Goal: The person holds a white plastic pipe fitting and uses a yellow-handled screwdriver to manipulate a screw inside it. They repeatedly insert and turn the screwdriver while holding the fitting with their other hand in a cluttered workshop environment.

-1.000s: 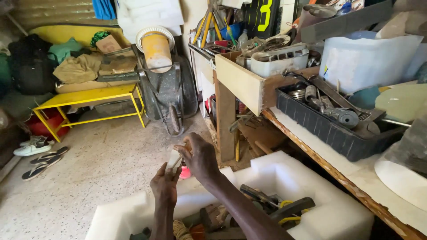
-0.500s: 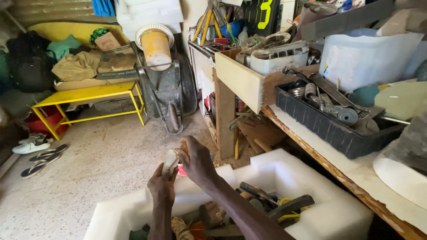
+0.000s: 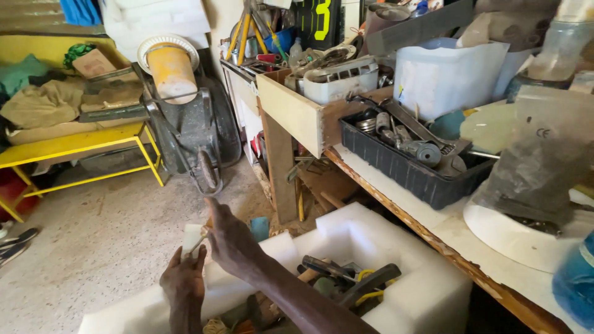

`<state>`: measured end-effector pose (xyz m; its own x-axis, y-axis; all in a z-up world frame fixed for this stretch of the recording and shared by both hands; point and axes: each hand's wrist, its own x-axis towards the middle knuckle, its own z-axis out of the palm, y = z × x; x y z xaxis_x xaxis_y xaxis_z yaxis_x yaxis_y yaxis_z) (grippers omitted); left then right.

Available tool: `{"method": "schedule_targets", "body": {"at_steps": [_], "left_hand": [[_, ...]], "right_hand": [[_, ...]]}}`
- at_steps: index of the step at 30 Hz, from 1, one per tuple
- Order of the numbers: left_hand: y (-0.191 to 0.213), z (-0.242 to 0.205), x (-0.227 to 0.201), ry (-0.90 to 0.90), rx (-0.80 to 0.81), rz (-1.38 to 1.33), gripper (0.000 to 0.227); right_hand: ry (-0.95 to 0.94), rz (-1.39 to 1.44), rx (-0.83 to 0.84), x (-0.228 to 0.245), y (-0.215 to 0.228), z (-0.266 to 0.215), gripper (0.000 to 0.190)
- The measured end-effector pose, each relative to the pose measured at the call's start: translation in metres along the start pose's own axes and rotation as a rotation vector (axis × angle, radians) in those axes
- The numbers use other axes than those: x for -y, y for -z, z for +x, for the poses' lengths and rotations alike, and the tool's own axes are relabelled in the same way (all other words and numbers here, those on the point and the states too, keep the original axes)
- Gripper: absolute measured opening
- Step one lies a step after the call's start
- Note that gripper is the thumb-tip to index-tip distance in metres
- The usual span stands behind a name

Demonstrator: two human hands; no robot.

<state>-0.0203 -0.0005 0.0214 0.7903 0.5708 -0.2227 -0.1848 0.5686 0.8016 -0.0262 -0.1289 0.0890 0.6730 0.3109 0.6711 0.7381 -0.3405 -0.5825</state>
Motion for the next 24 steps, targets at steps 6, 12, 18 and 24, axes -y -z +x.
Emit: {"method": "schedule_targets", "body": {"at_steps": [6, 12, 18, 24], "left_hand": [[0.031, 0.08, 0.043, -0.114, 0.125, -0.22, 0.06], [0.014, 0.075, 0.047, -0.073, 0.102, -0.215, 0.068], [-0.001, 0.049, 0.044, -0.039, 0.073, -0.142, 0.049], [-0.002, 0.027, 0.021, -0.034, 0.11, -0.109, 0.056]], "right_hand": [[0.094, -0.052, -0.187, 0.004, 0.009, 0.009, 0.033], [0.108, -0.271, -0.259, 0.003, 0.005, 0.004, 0.041], [0.127, -0.065, -0.078, 0.021, 0.024, -0.003, 0.068], [0.136, -0.136, -0.264, 0.01, 0.017, 0.007, 0.031]]}}
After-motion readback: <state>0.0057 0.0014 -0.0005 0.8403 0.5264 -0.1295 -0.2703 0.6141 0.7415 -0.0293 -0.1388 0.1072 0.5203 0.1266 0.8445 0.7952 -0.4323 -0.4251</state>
